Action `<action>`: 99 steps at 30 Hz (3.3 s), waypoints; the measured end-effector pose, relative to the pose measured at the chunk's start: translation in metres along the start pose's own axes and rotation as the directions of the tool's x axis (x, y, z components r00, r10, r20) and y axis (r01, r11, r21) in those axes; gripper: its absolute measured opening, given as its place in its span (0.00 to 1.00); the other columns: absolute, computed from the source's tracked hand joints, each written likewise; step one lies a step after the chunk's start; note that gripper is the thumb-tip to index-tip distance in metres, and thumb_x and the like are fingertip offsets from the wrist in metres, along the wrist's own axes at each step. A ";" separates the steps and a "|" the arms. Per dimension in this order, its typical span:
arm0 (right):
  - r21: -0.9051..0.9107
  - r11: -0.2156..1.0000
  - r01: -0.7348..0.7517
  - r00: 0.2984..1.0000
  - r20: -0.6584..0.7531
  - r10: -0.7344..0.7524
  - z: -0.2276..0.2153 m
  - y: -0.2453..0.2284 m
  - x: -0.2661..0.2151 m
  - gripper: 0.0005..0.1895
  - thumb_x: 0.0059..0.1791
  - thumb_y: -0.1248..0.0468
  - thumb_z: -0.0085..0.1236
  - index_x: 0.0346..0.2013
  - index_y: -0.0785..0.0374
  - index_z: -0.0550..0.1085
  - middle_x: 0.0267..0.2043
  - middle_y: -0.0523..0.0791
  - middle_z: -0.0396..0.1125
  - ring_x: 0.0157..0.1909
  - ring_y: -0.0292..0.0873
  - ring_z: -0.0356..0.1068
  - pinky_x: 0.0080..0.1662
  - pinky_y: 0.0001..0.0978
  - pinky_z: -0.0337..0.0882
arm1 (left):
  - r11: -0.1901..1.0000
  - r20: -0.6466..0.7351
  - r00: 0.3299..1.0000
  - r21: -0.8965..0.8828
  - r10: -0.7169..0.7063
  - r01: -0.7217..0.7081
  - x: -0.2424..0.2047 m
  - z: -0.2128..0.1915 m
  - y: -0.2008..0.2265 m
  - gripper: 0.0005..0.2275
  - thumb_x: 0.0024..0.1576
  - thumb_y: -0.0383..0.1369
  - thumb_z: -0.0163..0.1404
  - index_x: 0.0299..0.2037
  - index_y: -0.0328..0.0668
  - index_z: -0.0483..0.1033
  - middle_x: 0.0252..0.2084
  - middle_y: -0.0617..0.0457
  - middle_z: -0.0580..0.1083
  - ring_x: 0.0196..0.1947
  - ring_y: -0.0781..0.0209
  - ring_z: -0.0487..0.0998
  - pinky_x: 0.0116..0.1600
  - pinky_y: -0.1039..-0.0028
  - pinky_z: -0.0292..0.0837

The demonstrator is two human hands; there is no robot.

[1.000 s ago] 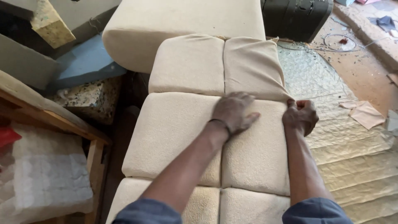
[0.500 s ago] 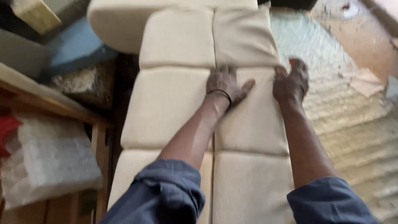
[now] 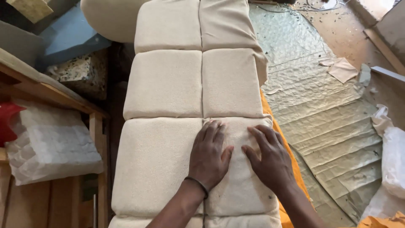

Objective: Sewing and tightening threads to create a tufted pattern on a fabric-covered foam cushion.

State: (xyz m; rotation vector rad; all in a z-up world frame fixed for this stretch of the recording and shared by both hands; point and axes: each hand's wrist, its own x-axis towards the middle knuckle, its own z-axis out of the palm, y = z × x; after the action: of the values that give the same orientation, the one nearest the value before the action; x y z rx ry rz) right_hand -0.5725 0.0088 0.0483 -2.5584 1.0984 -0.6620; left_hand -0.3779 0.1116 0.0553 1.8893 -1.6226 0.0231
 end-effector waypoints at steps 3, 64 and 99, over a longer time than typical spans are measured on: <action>-0.120 0.993 -0.001 1.000 0.000 0.001 0.015 0.004 0.006 0.34 0.54 0.39 0.65 0.73 0.44 0.76 0.72 0.40 0.71 0.73 0.53 0.72 0.61 0.53 0.81 | 0.995 0.090 0.996 0.097 -0.014 0.005 -0.005 0.006 -0.002 0.30 0.66 0.46 0.53 0.75 0.33 0.74 0.72 0.38 0.71 0.77 0.33 0.69 0.80 0.48 0.65; 0.131 0.981 0.142 0.907 0.379 -0.182 -0.047 -0.135 -0.170 0.28 0.55 0.53 0.59 0.69 0.57 0.79 0.67 0.46 0.74 0.67 0.54 0.72 0.65 0.52 0.74 | 0.981 -0.134 0.974 0.051 -0.181 0.189 -0.211 -0.121 0.106 0.11 0.71 0.32 0.48 0.52 0.41 0.86 0.58 0.49 0.80 0.64 0.43 0.78 0.65 0.52 0.71; -0.248 0.956 0.156 0.960 0.267 -0.087 -0.016 -0.194 -0.319 0.49 0.52 0.57 0.44 0.90 0.57 0.48 0.95 0.53 0.35 0.94 0.61 0.30 0.82 0.68 0.36 | 0.993 0.010 0.995 -0.068 -0.098 0.098 -0.277 -0.099 0.069 0.21 0.60 0.29 0.55 0.65 0.51 0.84 0.79 0.47 0.70 0.80 0.37 0.67 0.82 0.46 0.61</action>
State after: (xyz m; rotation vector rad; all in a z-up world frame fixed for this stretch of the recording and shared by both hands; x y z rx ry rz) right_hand -0.6553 0.3730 0.0482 -2.8587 1.0067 -0.2103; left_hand -0.4673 0.3997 0.0521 1.9158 -1.5137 -0.0794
